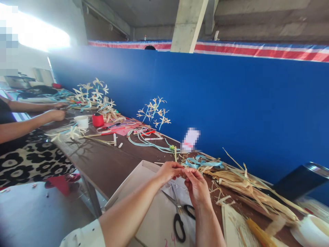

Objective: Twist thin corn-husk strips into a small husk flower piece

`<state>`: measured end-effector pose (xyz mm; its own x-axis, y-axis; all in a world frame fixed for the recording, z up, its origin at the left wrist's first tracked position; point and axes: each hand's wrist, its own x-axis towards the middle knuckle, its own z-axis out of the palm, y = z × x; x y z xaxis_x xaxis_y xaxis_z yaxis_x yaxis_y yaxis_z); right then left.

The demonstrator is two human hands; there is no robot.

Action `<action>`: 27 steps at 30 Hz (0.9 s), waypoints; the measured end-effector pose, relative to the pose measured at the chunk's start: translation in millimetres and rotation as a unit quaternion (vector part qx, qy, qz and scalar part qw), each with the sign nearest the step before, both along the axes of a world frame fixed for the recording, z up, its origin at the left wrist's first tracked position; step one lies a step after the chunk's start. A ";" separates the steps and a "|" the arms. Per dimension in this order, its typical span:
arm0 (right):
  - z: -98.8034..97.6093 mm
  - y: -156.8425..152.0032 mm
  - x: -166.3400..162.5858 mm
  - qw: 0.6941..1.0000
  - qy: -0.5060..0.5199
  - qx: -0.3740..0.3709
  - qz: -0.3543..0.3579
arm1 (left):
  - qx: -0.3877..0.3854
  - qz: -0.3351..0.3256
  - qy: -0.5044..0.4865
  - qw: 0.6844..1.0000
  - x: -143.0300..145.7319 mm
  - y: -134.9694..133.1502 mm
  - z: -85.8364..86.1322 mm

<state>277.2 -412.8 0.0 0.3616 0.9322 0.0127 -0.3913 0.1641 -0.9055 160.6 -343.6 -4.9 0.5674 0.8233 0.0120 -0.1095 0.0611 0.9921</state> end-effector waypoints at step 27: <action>0.0 6.6 -17.9 0.994 -0.002 0.105 0.014 | -0.268 -0.108 -0.240 0.927 7.0 -10.1 3.1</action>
<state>259.4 -406.3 0.0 0.3343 0.9189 0.2095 -0.3959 0.3387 -0.8536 167.6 -353.7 -1.8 0.7555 0.6511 -0.0725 -0.4576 0.6037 0.6528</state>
